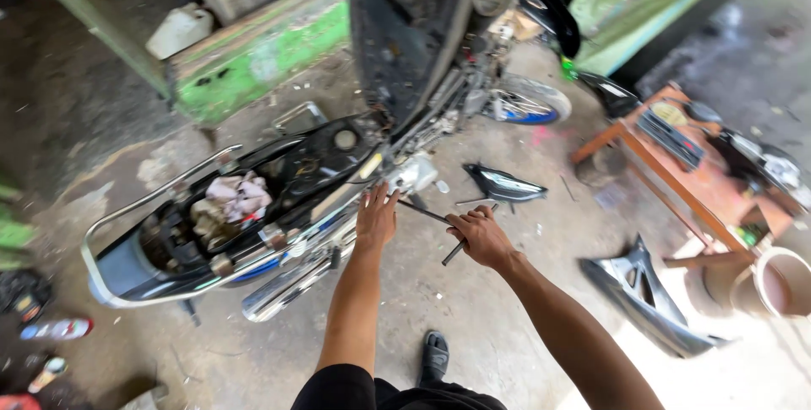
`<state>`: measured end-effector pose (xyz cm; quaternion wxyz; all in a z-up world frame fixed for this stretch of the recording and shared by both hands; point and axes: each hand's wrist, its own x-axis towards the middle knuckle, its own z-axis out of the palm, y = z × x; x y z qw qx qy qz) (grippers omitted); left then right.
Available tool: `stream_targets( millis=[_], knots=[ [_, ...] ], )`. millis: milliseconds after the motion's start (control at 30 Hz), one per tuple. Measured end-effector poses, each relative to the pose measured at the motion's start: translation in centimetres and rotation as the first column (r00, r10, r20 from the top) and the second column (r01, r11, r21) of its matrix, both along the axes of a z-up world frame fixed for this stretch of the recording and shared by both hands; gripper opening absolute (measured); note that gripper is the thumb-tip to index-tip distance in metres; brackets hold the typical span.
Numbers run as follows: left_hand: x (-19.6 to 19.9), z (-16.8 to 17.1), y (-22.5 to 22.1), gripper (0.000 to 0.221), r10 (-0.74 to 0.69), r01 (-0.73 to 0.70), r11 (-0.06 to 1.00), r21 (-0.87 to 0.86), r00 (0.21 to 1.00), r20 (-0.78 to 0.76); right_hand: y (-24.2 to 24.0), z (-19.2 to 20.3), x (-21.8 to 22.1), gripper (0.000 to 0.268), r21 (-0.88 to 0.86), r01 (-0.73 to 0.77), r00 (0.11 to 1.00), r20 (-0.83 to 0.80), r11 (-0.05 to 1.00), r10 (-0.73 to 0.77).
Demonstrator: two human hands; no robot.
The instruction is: Repairing a motorcycle by using a T-handle wrench on internal components and installing a side body panel
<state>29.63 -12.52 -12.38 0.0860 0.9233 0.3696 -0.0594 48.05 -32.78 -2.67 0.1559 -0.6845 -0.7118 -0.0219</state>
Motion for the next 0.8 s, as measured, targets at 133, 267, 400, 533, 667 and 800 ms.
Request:
stream_targets(
  millis=[133, 267, 400, 533, 667, 800],
  knots=[
    [6.3, -4.3, -0.7, 0.018, -0.213, 0.188, 0.964, 0.187, 0.969, 0.123, -4.5, 0.1, 4.1, 0.031, -0.009, 0.044, 0.998, 0.053, 0.999, -0.043],
    [11.1, -6.3, -2.4, 0.024, -0.235, 0.222, 0.971, 0.09, 0.954, 0.184, -8.3, -0.4, 7.7, 0.033, -0.121, 0.094, 0.986, 0.146, 0.988, -0.076],
    [15.5, -9.3, -1.4, 0.015, -0.44, 0.424, 0.883, 0.203, 0.897, 0.036, -10.4, -1.3, 10.7, 0.067, -0.293, 0.105, 0.97, 0.242, 0.95, -0.032],
    [19.4, -7.9, -2.3, 0.014, -0.553, 0.538, 0.815, 0.213, 0.833, 0.01, -10.8, -1.1, 12.8, 0.072, -0.504, 0.23, 0.97, 0.191, 0.833, -0.153],
    [24.7, -7.3, -2.2, 0.013, -0.623, 0.593, 0.764, 0.256, 0.78, 0.054, -10.4, -3.2, 16.5, 0.039, -0.594, 0.388, 0.906, 0.105, 0.705, -0.411],
    [29.8, -7.2, -1.8, 0.011, -0.664, 0.61, 0.721, 0.328, 0.743, 0.078, -10.2, -5.9, 21.0, 0.026, -0.568, 0.515, 0.845, 0.213, 0.642, -0.49]
  ],
)
